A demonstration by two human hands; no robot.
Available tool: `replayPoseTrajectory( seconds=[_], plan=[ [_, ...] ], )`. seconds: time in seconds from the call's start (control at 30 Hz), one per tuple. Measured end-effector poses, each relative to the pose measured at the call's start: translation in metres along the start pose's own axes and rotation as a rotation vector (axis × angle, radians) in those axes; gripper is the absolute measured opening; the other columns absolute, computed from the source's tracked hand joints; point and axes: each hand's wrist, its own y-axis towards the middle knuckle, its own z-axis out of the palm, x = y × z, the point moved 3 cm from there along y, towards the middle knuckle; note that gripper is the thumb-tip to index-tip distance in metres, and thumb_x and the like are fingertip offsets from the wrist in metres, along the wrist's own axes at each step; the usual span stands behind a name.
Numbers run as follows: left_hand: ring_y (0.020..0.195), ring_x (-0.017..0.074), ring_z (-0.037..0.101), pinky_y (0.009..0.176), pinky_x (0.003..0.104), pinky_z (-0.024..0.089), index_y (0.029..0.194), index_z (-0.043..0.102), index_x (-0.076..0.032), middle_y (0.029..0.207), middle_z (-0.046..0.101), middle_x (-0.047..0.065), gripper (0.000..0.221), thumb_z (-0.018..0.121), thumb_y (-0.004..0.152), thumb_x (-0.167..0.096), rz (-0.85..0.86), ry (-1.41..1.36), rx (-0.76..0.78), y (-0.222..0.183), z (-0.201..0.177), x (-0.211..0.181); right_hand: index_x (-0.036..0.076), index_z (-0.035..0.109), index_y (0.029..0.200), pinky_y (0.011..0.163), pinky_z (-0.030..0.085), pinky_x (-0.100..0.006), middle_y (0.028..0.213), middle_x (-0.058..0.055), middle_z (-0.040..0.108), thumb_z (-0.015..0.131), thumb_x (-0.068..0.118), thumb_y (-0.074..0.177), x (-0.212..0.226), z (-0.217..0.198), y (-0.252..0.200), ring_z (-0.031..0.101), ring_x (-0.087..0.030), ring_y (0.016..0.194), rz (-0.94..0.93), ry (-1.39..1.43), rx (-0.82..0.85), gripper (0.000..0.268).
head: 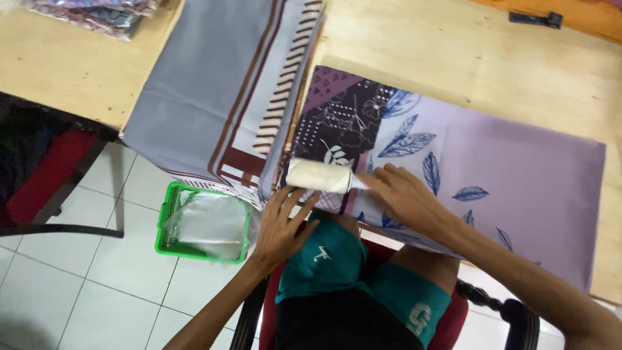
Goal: The person uses a lint roller to clean a piece of patterned fabric on a table and then folds it.
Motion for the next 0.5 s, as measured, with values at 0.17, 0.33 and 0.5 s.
replayPoseTrajectory(
  seconds=[0.17, 0.33, 0.5],
  plan=[
    [0.130, 0.0389, 0.058, 0.105, 0.055, 0.047, 0.137, 0.067, -0.024, 0.134, 0.065, 0.009, 0.050, 0.077, 0.089, -0.032, 0.021, 0.038, -0.151, -0.003, 0.005, -0.002, 0.013, 0.066, 0.112, 0.072, 0.054, -0.041, 0.093, -0.014, 0.069, 0.055, 0.022, 0.104, -0.006, -0.004, 0.017, 0.069, -0.031, 0.087, -0.132, -0.194, -0.040, 0.016],
    [0.128, 0.0369, 0.061, 0.105, 0.055, 0.049, 0.134, 0.068, -0.022, 0.133, 0.066, 0.009, 0.047, 0.078, 0.089, -0.032, 0.020, 0.056, -0.184, 0.004, 0.000, -0.006, 0.017, 0.065, 0.119, 0.077, 0.053, -0.040, 0.094, -0.012, 0.070, 0.047, 0.028, 0.110, -0.071, 0.004, 0.055, 0.069, -0.028, 0.088, -0.004, -0.322, -0.055, 0.023],
    [0.126, 0.0360, 0.063, 0.104, 0.057, 0.050, 0.130, 0.068, -0.022, 0.130, 0.067, 0.009, 0.042, 0.076, 0.090, -0.033, 0.029, 0.091, -0.190, 0.004, 0.002, -0.007, 0.026, 0.063, 0.137, 0.079, 0.054, -0.038, 0.093, -0.004, 0.069, 0.043, 0.038, 0.113, -0.138, 0.010, 0.088, 0.070, -0.024, 0.091, 0.189, -0.451, -0.058, 0.033]
  ],
)
